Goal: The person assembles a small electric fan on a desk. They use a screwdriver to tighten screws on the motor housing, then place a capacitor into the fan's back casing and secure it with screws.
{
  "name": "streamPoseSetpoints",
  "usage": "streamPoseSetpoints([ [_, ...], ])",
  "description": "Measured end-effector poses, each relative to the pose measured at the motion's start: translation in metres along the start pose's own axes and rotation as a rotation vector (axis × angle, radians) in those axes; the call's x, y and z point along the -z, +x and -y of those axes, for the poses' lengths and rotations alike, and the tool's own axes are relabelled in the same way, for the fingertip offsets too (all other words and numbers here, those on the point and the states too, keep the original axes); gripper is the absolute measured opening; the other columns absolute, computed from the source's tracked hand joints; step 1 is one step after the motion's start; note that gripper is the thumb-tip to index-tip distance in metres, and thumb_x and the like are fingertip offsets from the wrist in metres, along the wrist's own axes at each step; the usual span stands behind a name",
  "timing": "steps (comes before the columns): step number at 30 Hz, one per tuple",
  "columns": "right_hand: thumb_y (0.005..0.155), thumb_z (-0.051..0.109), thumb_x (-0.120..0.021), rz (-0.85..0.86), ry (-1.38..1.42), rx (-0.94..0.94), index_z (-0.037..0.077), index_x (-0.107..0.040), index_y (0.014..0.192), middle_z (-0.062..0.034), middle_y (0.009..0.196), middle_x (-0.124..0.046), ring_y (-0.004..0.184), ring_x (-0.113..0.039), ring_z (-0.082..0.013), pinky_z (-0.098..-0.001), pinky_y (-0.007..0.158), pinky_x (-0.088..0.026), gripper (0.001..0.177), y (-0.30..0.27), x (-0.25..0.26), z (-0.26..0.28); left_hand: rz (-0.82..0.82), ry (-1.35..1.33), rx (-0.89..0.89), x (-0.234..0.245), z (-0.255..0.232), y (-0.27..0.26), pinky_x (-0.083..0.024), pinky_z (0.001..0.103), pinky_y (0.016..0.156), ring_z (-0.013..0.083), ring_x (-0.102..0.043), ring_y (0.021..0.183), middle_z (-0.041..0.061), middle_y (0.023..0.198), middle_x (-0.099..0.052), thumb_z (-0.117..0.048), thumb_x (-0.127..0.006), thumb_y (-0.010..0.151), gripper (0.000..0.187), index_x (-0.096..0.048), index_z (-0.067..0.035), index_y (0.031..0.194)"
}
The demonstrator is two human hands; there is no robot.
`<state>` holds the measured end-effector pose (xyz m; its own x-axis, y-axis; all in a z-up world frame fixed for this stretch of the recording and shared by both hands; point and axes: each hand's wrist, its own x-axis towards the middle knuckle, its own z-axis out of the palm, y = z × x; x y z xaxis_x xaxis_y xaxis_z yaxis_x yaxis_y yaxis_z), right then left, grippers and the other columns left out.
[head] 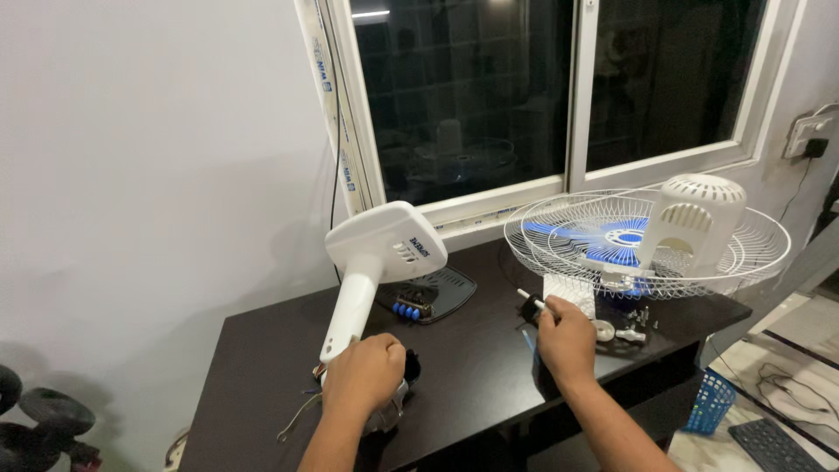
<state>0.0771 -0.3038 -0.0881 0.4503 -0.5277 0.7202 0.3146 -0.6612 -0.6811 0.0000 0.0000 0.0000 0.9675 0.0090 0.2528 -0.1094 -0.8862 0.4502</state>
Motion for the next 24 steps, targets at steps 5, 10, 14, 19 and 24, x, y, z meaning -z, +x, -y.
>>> streamPoseSetpoints([
  [5, 0.09, 0.01, -0.059, -0.009, -0.025, 0.136, -0.003, -0.074, 0.112, -0.0211, 0.128, -0.07, 0.12, -0.066, -0.0361, -0.0398, 0.106, -0.048, 0.03, 0.003, -0.006, -0.011, -0.023, -0.012, -0.011, 0.0, 0.0, -0.002, -0.051, 0.047, 0.103, 0.0318, -0.069, 0.111, 0.008, 0.113, -0.076, -0.03, -0.041, 0.091, 0.043, -0.077, -0.023, 0.113],
  [10, 0.092, 0.015, -0.06, -0.034, -0.017, 0.091, -0.003, -0.073, 0.115, -0.0222, 0.126, -0.07, 0.118, -0.066, -0.0372, -0.0409, 0.104, -0.049, 0.032, 0.001, -0.004, -0.009, -0.007, -0.013, 0.011, -0.003, 0.003, 0.001, -0.05, 0.046, 0.105, 0.0309, -0.068, 0.115, 0.009, 0.118, -0.075, -0.032, -0.041, 0.091, 0.045, -0.073, -0.023, 0.122],
  [14, 0.093, 0.018, -0.061, -0.129, -0.028, 0.115, 0.0, -0.075, 0.113, -0.0195, 0.122, -0.073, 0.118, -0.067, -0.0353, -0.0398, 0.107, -0.048, 0.031, 0.0, 0.006, 0.003, -0.027, -0.013, -0.011, -0.005, 0.007, 0.005, -0.047, 0.046, 0.107, 0.032, -0.064, 0.121, 0.01, 0.126, -0.07, -0.034, -0.045, 0.09, 0.049, -0.064, -0.023, 0.133],
  [19, 0.094, 0.018, -0.064, -0.214, -0.061, 0.184, 0.003, -0.078, 0.104, -0.0143, 0.109, -0.075, 0.112, -0.063, -0.0354, -0.0435, 0.1, -0.046, 0.023, -0.009, 0.019, 0.022, -0.031, -0.027, -0.019, -0.007, 0.011, 0.007, -0.047, 0.045, 0.108, 0.0307, -0.065, 0.122, 0.01, 0.126, -0.071, -0.035, -0.046, 0.091, 0.048, -0.064, -0.024, 0.134],
  [24, 0.089, 0.022, -0.071, -0.164, -0.082, 0.223, 0.005, -0.076, 0.088, -0.0123, 0.1, -0.075, 0.103, -0.064, -0.0339, -0.0436, 0.095, -0.048, 0.018, -0.009, 0.019, 0.028, 0.065, -0.167, 0.034, 0.0, 0.019, 0.01, -0.055, 0.041, 0.102, 0.0268, -0.072, 0.112, 0.007, 0.12, -0.074, -0.033, -0.045, 0.091, 0.047, -0.064, -0.024, 0.133],
])
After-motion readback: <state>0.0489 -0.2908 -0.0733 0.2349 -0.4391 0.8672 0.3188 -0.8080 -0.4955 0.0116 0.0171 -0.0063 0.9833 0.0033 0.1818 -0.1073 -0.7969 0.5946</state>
